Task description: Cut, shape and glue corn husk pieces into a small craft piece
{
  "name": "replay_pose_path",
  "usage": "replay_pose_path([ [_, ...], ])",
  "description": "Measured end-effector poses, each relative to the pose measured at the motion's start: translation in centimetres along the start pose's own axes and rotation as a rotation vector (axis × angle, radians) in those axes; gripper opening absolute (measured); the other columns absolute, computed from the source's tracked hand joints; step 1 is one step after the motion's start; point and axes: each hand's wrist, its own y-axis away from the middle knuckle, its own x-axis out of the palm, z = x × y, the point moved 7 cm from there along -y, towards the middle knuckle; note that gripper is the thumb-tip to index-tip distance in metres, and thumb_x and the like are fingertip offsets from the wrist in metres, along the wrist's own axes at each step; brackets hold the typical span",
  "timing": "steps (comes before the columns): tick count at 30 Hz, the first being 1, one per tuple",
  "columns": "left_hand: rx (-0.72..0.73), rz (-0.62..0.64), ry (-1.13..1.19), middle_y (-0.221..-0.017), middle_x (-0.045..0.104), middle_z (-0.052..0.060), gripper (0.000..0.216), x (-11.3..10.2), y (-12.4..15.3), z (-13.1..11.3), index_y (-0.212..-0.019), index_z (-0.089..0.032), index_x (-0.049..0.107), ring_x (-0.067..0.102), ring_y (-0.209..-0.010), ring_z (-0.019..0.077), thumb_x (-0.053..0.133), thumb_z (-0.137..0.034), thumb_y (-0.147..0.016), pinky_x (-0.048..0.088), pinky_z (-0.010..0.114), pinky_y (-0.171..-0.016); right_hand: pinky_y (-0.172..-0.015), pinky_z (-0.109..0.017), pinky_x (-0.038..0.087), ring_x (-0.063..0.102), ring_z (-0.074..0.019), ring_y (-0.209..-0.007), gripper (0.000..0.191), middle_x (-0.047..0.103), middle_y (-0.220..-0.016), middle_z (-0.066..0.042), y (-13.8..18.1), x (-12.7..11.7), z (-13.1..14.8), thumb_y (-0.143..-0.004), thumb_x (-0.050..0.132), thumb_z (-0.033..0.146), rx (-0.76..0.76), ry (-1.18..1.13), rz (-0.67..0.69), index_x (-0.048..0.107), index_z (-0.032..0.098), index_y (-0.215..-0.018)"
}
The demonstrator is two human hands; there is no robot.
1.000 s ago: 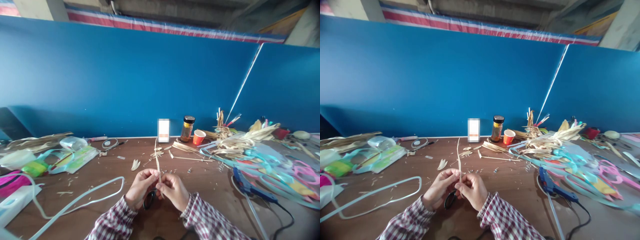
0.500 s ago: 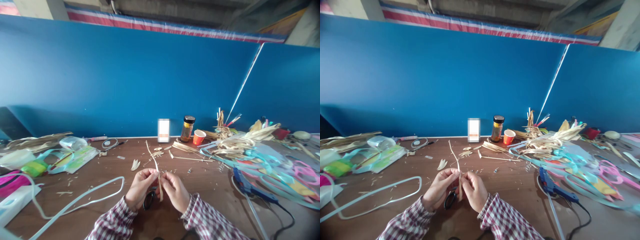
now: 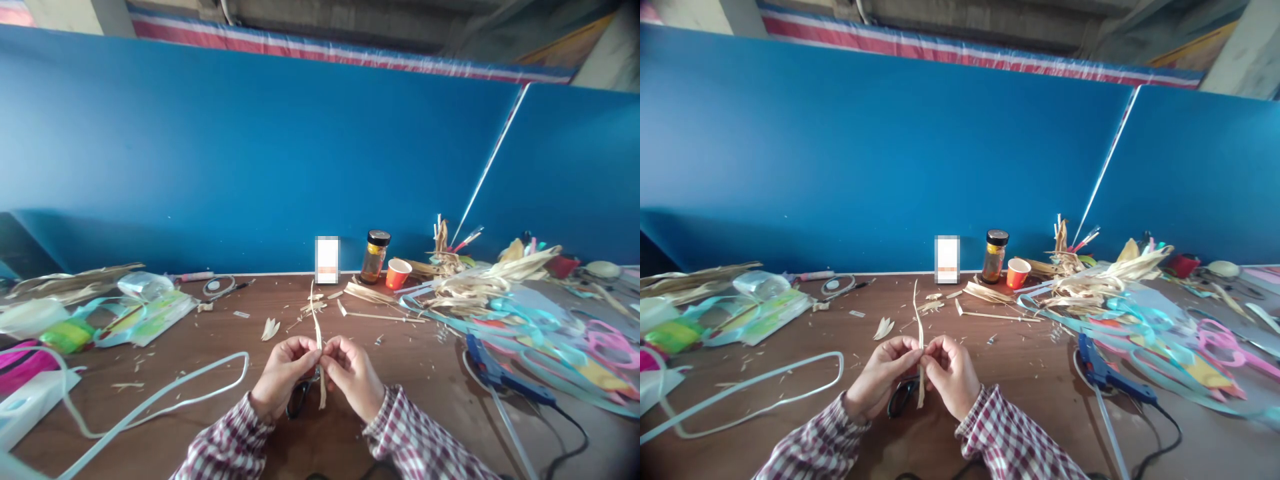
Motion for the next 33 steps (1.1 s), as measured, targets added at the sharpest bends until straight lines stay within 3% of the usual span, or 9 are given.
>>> replay_pose_path([
  [4, -0.030, 0.069, 0.018, -0.060, 0.061, 0.001, 0.021, 0.4, 0.2, 0.1, -0.074, -0.015, 0.059, 0.057, -0.050, 0.0107, 0.072, -0.030, -0.071, 0.042, 0.020, -0.047, -0.045, -0.024, 0.048, 0.051, -0.0106, -0.049, 0.027, 0.050, -0.058, 0.004, -0.1, 0.0, 0.0, -0.074, 0.065, 0.040, 0.030, -0.046, 0.008, 0.049, 0.019, -0.073],
  [12, -0.033, 0.125, -0.001, -0.058, 0.059, 0.000, 0.022, 1.3, 0.5, -0.1, -0.073, -0.014, 0.058, 0.057, -0.049, 0.0118, 0.073, -0.030, -0.069, 0.046, 0.023, -0.049, -0.044, -0.022, 0.045, 0.050, -0.0089, -0.046, 0.025, 0.053, -0.056, 0.005, -0.1, 0.1, -0.5, -0.072, 0.066, 0.035, 0.056, -0.081, 0.052, 0.048, 0.018, -0.072],
  [19, -0.067, 0.176, -0.056, -0.059, 0.058, 0.001, 0.023, 1.3, 0.5, 0.1, -0.069, -0.012, 0.058, 0.056, -0.051, 0.0096, 0.072, -0.031, -0.070, 0.038, 0.019, -0.050, -0.045, -0.021, 0.044, 0.054, -0.0096, -0.050, 0.027, 0.055, -0.056, 0.004, 0.1, 0.9, -0.4, -0.068, 0.070, 0.029, 0.103, -0.227, 0.128, 0.046, 0.017, -0.068],
  [33, -0.030, 0.207, -0.051, -0.061, 0.056, -0.002, 0.026, 1.7, 0.6, -0.1, -0.070, -0.014, 0.053, 0.056, -0.054, 0.0096, 0.073, -0.031, -0.069, 0.038, 0.020, -0.052, -0.041, -0.019, 0.043, 0.053, -0.0095, -0.049, 0.020, 0.053, -0.057, 0.005, 0.2, 0.8, -0.4, -0.068, 0.067, 0.025, 0.111, -0.238, 0.083, 0.051, 0.016, -0.076],
])
